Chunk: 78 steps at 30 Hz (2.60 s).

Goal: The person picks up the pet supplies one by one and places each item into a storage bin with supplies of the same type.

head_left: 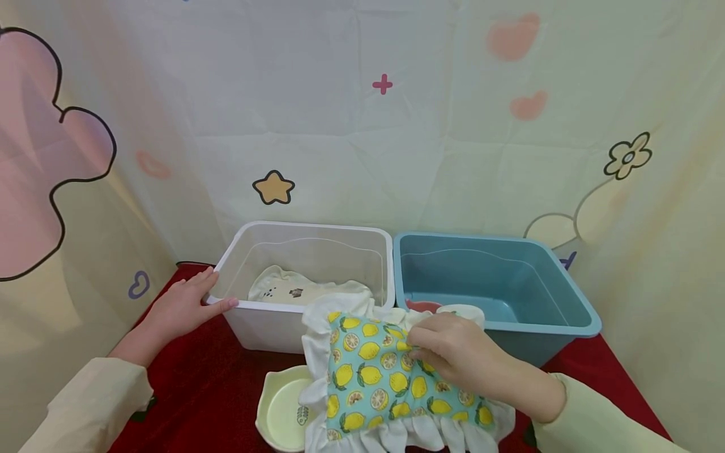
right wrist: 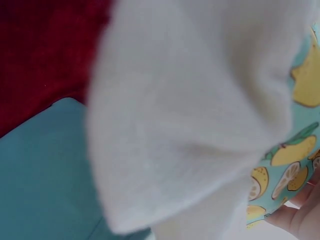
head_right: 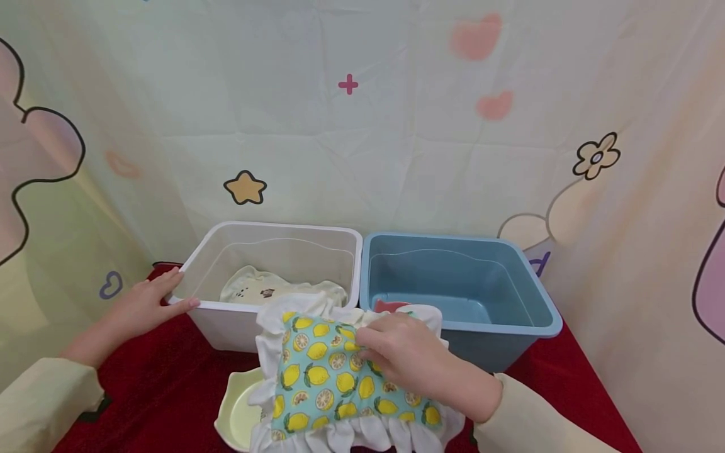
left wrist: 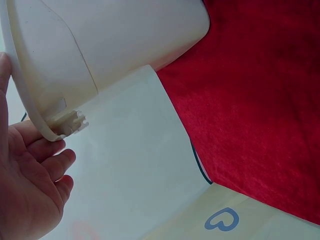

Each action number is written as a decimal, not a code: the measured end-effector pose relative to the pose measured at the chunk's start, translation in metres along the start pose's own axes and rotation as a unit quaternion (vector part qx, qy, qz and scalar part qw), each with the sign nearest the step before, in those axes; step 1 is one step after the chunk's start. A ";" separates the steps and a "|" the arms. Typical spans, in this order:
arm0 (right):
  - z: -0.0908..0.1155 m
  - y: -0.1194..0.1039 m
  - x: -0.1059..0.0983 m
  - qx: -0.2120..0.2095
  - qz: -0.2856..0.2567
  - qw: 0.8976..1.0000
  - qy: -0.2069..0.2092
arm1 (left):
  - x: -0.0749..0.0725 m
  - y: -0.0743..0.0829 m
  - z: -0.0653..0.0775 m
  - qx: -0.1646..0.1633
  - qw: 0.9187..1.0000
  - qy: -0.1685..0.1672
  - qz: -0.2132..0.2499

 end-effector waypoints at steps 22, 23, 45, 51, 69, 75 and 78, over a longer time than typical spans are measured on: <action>-0.018 0.003 0.001 0.007 -0.005 1.000 -0.011 | 0.000 0.000 0.000 0.009 1.000 0.009 -0.005; -0.019 0.003 0.001 0.008 -0.006 1.000 -0.013 | 0.000 0.000 0.000 0.009 1.000 0.010 -0.005; -0.038 0.006 0.000 -0.013 -0.004 1.000 -0.010 | 0.000 -0.001 0.000 0.005 1.000 0.007 -0.004; -0.040 0.009 0.001 -0.020 -0.006 1.000 -0.002 | 0.003 0.000 0.000 0.006 1.000 0.014 -0.008; -0.059 0.018 -0.002 -0.007 -0.014 1.000 -0.003 | 0.003 0.001 0.001 0.006 1.000 0.019 -0.004; -0.065 0.021 -0.002 0.012 -0.017 1.000 -0.009 | 0.004 0.000 0.001 0.004 1.000 0.016 -0.003; -0.069 0.021 -0.003 0.016 -0.016 1.000 -0.011 | 0.004 0.000 0.001 0.005 1.000 0.016 -0.004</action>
Point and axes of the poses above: each hand's wrist, its own z-axis away from the middle knuckle, its own x-axis out of the palm, y = z × x, the point moved 3 cm from there along -z, towards the middle knuckle, and after that the axes turned 7 degrees about -z, right-handed, at the moved point
